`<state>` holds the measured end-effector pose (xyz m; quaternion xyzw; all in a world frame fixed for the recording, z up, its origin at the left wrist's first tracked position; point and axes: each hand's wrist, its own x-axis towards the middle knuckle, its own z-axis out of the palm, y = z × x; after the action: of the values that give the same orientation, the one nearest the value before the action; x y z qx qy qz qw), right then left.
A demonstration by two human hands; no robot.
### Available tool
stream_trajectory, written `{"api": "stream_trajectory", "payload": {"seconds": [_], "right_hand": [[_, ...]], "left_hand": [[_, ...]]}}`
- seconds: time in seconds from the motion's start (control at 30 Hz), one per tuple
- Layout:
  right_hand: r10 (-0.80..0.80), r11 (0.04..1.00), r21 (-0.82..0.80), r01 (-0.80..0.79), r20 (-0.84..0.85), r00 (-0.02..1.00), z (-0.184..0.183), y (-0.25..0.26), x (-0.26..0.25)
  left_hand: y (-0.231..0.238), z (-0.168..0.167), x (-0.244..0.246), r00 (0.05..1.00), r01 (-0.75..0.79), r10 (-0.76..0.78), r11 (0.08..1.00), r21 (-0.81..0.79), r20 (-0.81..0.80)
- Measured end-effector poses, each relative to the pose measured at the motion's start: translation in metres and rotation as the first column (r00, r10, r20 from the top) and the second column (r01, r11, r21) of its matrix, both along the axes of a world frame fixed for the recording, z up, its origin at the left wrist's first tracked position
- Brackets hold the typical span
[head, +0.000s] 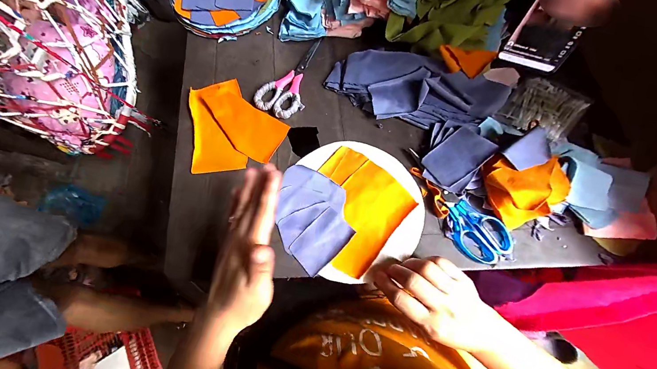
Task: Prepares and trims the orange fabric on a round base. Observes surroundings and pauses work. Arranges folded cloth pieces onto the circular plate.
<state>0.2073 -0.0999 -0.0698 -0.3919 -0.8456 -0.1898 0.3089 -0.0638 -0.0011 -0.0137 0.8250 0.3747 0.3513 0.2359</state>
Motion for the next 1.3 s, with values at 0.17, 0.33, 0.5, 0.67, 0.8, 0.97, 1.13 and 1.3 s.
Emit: {"api": "stream_trajectory", "payload": {"seconds": [0.17, 0.33, 0.5, 0.67, 0.8, 0.97, 1.13, 1.3], "right_hand": [[0.010, 1.000, -0.011, -0.009, 0.045, 0.999, 0.012, -0.006, -0.019], [-0.091, 0.994, -0.056, 0.093, 0.036, 0.995, 0.012, -0.014, -0.047], [-0.167, 0.983, -0.074, 0.165, -0.022, 0.986, 0.008, -0.026, -0.044], [-0.198, 0.979, -0.053, 0.198, -0.005, 0.980, 0.008, -0.031, -0.038], [-0.178, 0.983, -0.034, 0.178, 0.001, 0.984, 0.008, -0.026, -0.043], [-0.136, 0.990, -0.024, 0.136, -0.006, 0.991, 0.008, -0.021, -0.051], [-0.131, 0.990, -0.053, 0.130, -0.022, 0.991, 0.005, -0.020, -0.053], [-0.132, 0.990, -0.057, 0.130, -0.032, 0.991, -0.001, -0.025, -0.053]], "left_hand": [[-0.015, 0.003, -0.036, 0.959, -0.125, 0.146, 0.987, -0.101, 0.242], [-0.020, 0.003, -0.041, 0.973, -0.203, 0.205, 0.979, -0.029, 0.108], [-0.031, -0.003, -0.022, 0.977, -0.141, 0.166, 0.973, 0.183, -0.130], [-0.039, -0.023, -0.011, 0.959, -0.199, 0.253, 0.923, 0.330, -0.127], [-0.043, -0.038, -0.009, 0.961, -0.223, 0.268, 0.903, 0.368, -0.073], [-0.042, -0.042, -0.009, 0.963, -0.203, 0.254, 0.903, 0.379, -0.090], [-0.040, -0.041, -0.006, 0.952, -0.207, 0.283, 0.879, 0.429, -0.121], [-0.038, -0.042, -0.003, 0.948, -0.219, 0.297, 0.870, 0.442, -0.115]]}}
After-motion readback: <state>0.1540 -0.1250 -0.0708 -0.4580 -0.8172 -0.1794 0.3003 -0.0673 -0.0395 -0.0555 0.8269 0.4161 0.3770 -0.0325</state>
